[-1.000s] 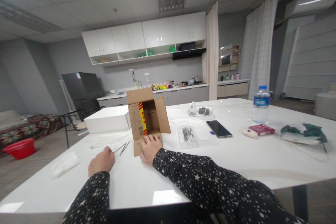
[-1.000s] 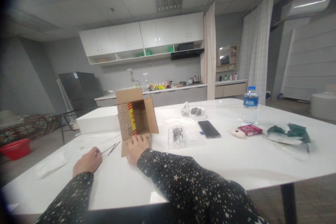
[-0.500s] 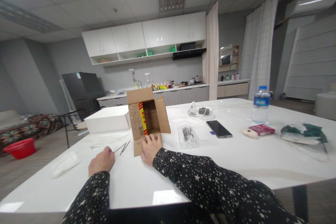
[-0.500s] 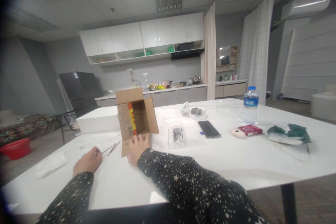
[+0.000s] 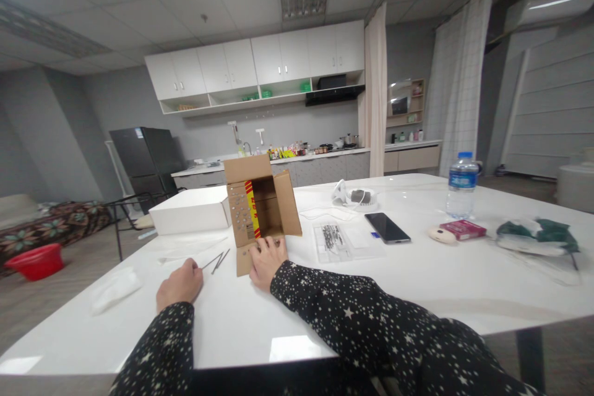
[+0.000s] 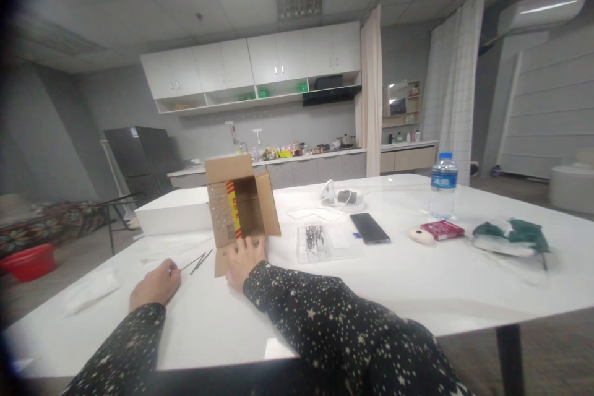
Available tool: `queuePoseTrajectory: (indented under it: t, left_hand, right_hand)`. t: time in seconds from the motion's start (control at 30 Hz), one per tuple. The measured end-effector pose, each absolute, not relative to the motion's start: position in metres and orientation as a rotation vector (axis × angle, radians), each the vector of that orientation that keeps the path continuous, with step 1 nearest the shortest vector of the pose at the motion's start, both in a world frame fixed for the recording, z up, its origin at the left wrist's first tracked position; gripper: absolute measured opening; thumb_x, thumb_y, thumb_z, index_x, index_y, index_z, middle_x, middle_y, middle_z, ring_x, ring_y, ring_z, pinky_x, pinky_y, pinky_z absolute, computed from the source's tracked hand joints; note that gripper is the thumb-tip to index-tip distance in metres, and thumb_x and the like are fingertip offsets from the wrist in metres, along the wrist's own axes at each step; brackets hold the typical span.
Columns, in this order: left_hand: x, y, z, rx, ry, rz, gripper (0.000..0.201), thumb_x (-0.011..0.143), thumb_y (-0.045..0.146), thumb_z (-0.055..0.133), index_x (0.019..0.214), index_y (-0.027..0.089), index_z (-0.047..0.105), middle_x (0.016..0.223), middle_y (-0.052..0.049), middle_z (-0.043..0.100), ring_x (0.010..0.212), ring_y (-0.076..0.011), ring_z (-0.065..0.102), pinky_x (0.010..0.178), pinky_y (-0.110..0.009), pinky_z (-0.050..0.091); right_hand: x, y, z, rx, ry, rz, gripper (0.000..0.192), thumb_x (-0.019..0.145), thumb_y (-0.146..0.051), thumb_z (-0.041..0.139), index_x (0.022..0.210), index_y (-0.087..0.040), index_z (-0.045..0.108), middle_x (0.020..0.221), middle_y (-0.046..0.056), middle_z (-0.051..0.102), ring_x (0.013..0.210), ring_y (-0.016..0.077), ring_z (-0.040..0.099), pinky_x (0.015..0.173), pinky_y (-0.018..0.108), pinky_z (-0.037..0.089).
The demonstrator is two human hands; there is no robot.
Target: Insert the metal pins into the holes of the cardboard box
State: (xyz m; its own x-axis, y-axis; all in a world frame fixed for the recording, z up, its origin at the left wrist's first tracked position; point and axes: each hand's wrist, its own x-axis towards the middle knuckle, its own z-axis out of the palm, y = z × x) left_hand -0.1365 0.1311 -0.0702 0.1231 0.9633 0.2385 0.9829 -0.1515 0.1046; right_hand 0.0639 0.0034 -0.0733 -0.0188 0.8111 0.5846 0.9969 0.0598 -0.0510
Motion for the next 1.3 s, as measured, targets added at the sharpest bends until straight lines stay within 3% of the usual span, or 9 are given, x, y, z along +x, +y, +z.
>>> queuePoseTrajectory:
  t: [0.5, 1.3]
  left_hand:
    - [-0.137, 0.126, -0.067, -2.295, -2.002, -0.397, 0.031, 0.082, 0.033, 0.031, 0.095, 0.023, 0.058, 0.098, -0.014, 0.068, 0.083, -0.029, 0.064, 0.067, -0.035, 0.044]
    - [-0.14, 0.129, -0.07, -2.305, -2.017, -0.376, 0.033, 0.083, 0.035, 0.029, 0.097, 0.023, 0.057, 0.099, -0.015, 0.067, 0.085, -0.0295, 0.064, 0.069, -0.036, 0.045]
  right_hand:
    - [0.073, 0.023, -0.083, -1.731, -1.621, -0.325, 0.019, 0.077, -0.029, 0.054, 0.093, -0.021, 0.059, 0.108, 0.005, 0.053, 0.103, 0.0218, 0.041, 0.09, 0.041, 0.029]
    - [0.086, 0.038, -0.078, -1.564, -1.332, -0.21, 0.015, 0.076, -0.012, 0.047, 0.082, -0.02, 0.059, 0.093, 0.005, 0.058, 0.093, 0.0187, 0.052, 0.082, 0.031, 0.04]
